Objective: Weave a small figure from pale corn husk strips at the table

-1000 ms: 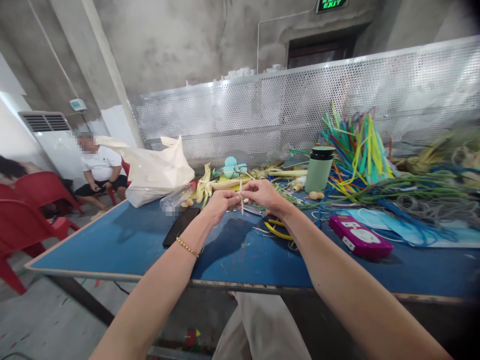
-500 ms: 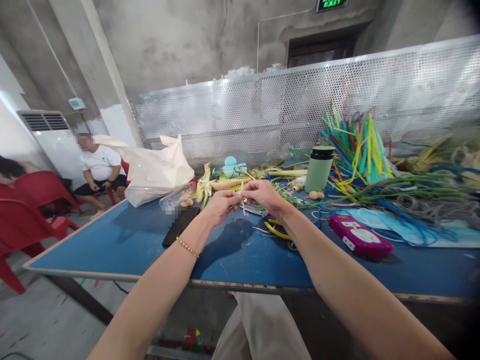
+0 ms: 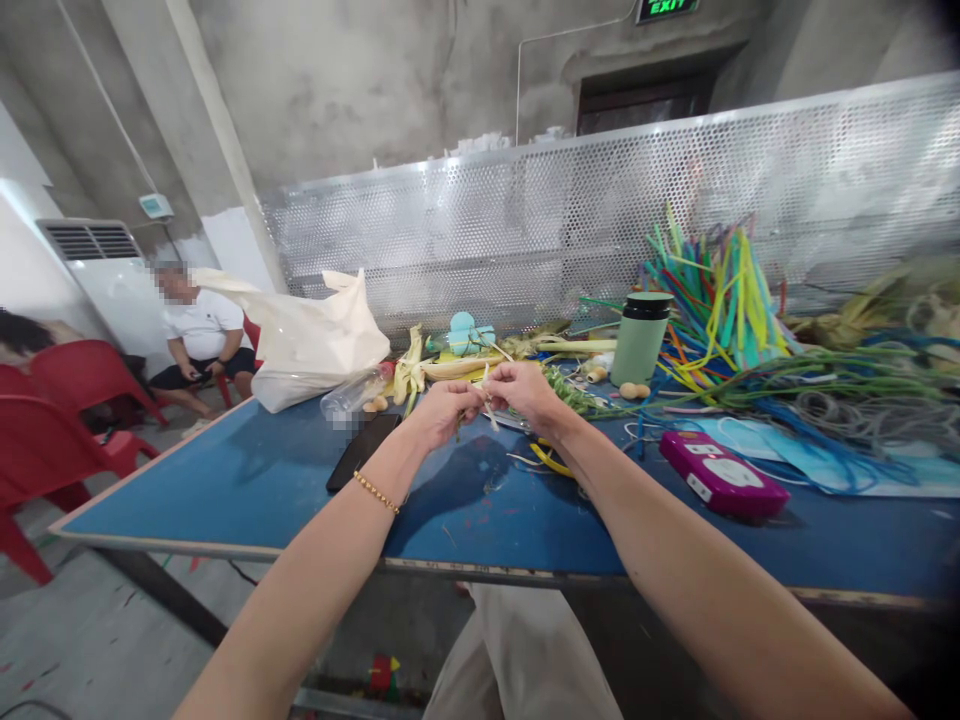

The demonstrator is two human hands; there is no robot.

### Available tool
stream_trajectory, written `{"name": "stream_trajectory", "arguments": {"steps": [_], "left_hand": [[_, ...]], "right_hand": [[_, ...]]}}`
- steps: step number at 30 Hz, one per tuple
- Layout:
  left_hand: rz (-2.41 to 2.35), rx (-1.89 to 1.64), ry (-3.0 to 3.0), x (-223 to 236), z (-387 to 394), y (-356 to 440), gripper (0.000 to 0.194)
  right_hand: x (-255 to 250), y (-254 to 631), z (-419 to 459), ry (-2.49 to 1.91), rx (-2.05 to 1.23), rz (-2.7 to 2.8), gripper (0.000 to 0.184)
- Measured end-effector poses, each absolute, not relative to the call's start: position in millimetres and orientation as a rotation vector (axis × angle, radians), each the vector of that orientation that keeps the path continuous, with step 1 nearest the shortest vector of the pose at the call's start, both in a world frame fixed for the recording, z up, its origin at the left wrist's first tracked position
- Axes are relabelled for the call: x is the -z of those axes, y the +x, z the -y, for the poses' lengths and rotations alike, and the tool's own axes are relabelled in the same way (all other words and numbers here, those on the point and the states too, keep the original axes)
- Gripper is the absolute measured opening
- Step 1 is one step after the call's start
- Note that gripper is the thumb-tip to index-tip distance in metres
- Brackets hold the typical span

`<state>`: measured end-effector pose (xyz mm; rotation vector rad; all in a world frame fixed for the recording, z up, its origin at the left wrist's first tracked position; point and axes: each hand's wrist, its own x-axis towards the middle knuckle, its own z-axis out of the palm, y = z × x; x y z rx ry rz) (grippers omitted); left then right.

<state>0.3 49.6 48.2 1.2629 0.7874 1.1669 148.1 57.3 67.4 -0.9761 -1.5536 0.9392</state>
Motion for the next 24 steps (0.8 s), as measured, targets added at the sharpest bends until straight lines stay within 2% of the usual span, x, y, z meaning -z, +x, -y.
{"name": "stream_trajectory", "arguments": {"steps": [9, 17, 24], "left_hand": [[-0.801, -1.158, 1.298, -42.8, -52.5, 0.7, 0.016], [-0.658, -1.161, 1.257, -46.4, -50.6, -0.6, 0.039], [-0.736, -1.214, 1.271, -40.8, -50.1, 5.0, 0.028]], "right_hand": [[-65.7, 148.6, -56.4, -1.004, -0.932, 1.587, 0.013], [-67.3, 152.4, -60.6, -0.997, -0.949, 1.576, 0.013], [-68.8, 150.8, -59.3, -0.989, -0.939, 1.578, 0.013]]}}
